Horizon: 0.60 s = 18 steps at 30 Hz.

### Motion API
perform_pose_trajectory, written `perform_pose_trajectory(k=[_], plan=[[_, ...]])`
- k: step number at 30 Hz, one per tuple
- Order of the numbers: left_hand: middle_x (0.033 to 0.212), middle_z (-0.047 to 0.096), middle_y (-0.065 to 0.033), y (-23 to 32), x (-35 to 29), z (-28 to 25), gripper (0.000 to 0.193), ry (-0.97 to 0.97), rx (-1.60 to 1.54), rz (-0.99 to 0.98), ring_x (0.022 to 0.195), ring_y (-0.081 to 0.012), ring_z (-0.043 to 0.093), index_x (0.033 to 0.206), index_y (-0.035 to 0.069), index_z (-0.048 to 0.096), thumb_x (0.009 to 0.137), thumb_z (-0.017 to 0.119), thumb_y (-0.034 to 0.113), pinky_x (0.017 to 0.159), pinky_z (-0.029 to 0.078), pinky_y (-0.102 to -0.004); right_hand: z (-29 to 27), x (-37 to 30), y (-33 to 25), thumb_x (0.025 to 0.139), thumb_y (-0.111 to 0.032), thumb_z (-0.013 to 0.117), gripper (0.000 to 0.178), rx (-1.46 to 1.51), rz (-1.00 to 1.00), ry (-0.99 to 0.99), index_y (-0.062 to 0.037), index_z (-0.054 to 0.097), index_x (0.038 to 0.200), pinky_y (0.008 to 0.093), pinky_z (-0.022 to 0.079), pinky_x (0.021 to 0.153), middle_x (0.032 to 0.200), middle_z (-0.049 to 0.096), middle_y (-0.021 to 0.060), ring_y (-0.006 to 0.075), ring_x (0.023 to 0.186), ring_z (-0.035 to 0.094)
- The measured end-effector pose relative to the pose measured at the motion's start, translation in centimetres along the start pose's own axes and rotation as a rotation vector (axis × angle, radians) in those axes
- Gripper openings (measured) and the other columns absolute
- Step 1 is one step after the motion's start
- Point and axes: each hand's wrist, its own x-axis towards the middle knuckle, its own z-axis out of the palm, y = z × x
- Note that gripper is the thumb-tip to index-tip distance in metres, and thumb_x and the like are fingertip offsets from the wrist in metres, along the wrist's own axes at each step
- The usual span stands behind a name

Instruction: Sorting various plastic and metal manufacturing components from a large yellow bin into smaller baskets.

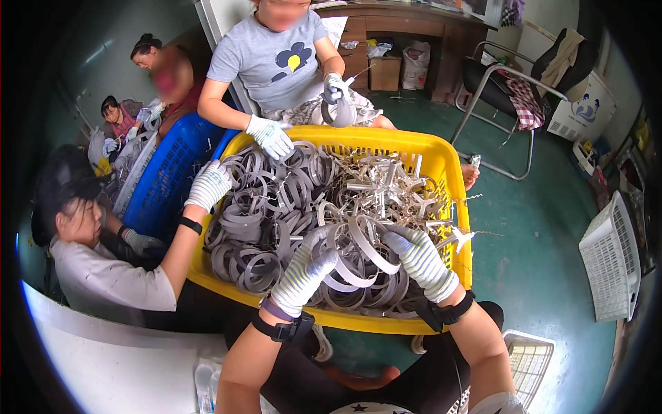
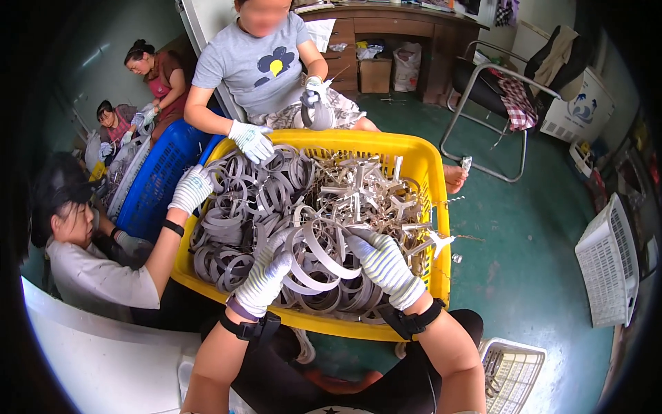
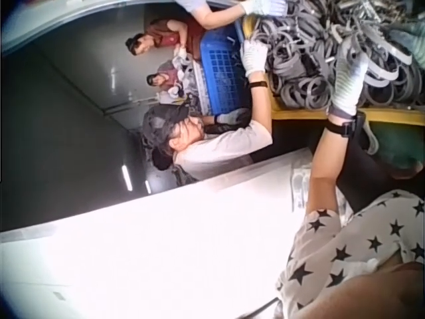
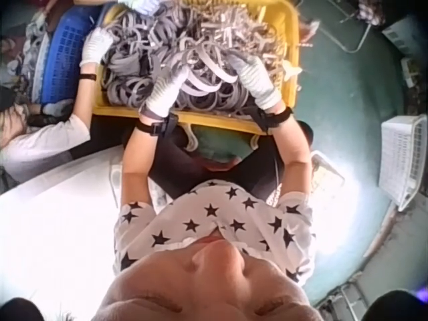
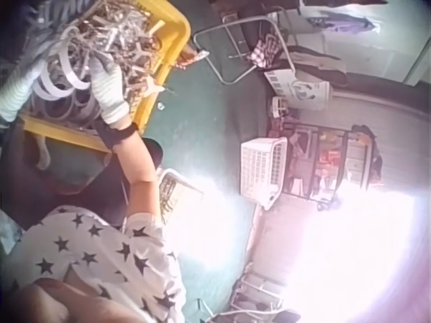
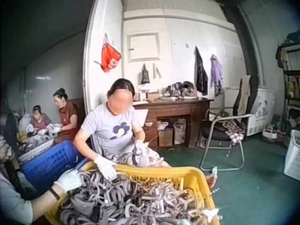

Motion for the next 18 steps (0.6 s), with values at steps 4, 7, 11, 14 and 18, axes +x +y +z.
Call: perform_pose_trajectory(k=[4,7,11,14,18], plan=[[0.118,0.058,-0.0022,0.9,-0.1,-0.1,0.065,0.008,-0.019,0.001,0.108,-0.0111,0.054,0.136,0.005,0.048,0.085,0.077,0.034,0.097,0.044,-0.0282,-0.5,-0.8,0.0,0.099,-0.02,0.057,0.039,0.175,0.083,0.004,0.0037,0.058,0.13,0.0235,0.047,0.087,0.108,0.067,0.0025,0.0078,0.096,0.058],[0.117,0.059,-0.0017,0.9,-0.1,0.2,0.063,-0.004,-0.071,0.026,0.107,-0.0103,0.054,0.134,0.005,0.049,0.085,0.077,0.034,0.096,0.044,-0.0283,0.4,-1.2,0.0,0.099,-0.018,0.057,0.038,0.19,-0.03,-0.008,0.0034,0.058,0.13,0.023,0.047,0.085,0.108,0.066,0.0019,0.0067,0.095,0.058],[0.118,0.059,-0.0021,1.1,0.0,0.9,0.061,0.001,-0.054,0.019,0.107,-0.0105,0.054,0.133,0.004,0.05,0.085,0.077,0.031,0.096,0.045,-0.0291,0.5,-0.9,0.8,0.099,-0.015,0.055,0.035,0.134,-0.074,0.03,0.0049,0.059,0.128,0.0226,0.047,0.082,0.107,0.066,0.0011,0.0065,0.091,0.057],[0.12,0.059,-0.0031,0.6,-0.2,1.0,0.061,0.025,-0.059,0.017,0.109,-0.0115,0.054,0.133,0.004,0.05,0.085,0.077,0.03,0.098,0.045,-0.0299,0.7,-0.9,0.9,0.099,-0.015,0.054,0.035,0.037,-0.115,0.043,0.0051,0.059,0.127,0.0216,0.047,0.081,0.103,0.066,0.0007,0.006,0.09,0.056],[0.123,0.059,-0.0051,0.4,-0.3,1.3,0.061,0.006,-0.049,0.052,0.113,-0.0137,0.054,0.133,0.003,0.05,0.085,0.077,0.031,0.1,0.044,-0.0315,0.8,-0.9,1.8,0.099,-0.014,0.054,0.035,0.065,-0.129,0.094,0.0045,0.06,0.127,0.0199,0.046,0.078,0.099,0.066,0.0004,0.0044,0.088,0.055]])
